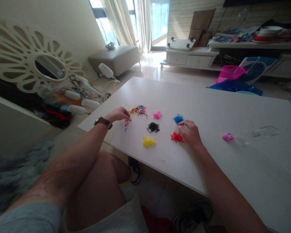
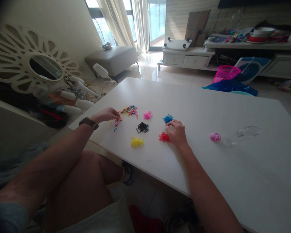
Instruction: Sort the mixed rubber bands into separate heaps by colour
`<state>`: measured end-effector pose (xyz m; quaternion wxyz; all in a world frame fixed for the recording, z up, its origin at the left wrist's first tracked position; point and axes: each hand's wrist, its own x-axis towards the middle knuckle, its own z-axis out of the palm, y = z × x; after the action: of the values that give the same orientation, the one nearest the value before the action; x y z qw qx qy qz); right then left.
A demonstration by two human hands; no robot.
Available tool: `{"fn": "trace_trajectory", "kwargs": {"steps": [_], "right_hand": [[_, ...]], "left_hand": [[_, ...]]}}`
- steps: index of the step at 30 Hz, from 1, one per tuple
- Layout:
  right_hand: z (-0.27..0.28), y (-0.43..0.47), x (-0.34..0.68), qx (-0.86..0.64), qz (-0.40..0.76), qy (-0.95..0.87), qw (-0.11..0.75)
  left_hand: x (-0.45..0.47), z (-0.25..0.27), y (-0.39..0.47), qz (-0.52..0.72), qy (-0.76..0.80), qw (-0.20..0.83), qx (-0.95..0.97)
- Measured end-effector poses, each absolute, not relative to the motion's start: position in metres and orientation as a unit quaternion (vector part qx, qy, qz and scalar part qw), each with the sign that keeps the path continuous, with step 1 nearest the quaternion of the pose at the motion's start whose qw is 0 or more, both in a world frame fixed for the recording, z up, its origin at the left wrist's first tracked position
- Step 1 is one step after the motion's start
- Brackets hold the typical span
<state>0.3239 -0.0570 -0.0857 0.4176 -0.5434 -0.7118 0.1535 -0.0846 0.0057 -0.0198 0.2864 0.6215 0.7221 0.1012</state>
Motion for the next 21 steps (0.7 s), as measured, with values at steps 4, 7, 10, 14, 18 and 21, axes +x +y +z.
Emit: {"fn": "trace_trajectory", "kwargs": {"steps": [4, 7, 10, 14, 18, 21], "right_hand": [[-0.085, -0.057, 0.324, -0.542, 0.157, -0.711, 0.42], [-0.084, -0.058, 0.324, -0.542, 0.161, -0.71, 0.421], [-0.084, -0.059, 0.324, -0.541, 0.161, -0.711, 0.42], [-0.084, -0.058, 0.323, -0.54, 0.16, -0.712, 0.419], [-0.085, -0.058, 0.323, -0.537, 0.163, -0.715, 0.417], [-0.085, -0.058, 0.323, -0.534, 0.167, -0.716, 0.419]], "left_hand": [[-0.077, -0.022, 0.007, 0.085, 0.721, 0.275, 0.63], [-0.074, -0.023, 0.006, 0.075, 0.722, 0.273, 0.632], [-0.073, -0.023, 0.005, 0.071, 0.723, 0.27, 0.632], [-0.071, -0.024, 0.005, 0.061, 0.717, 0.271, 0.64], [-0.068, -0.025, 0.005, 0.043, 0.711, 0.264, 0.651], [-0.065, -0.025, 0.006, 0.026, 0.707, 0.254, 0.66]]}}
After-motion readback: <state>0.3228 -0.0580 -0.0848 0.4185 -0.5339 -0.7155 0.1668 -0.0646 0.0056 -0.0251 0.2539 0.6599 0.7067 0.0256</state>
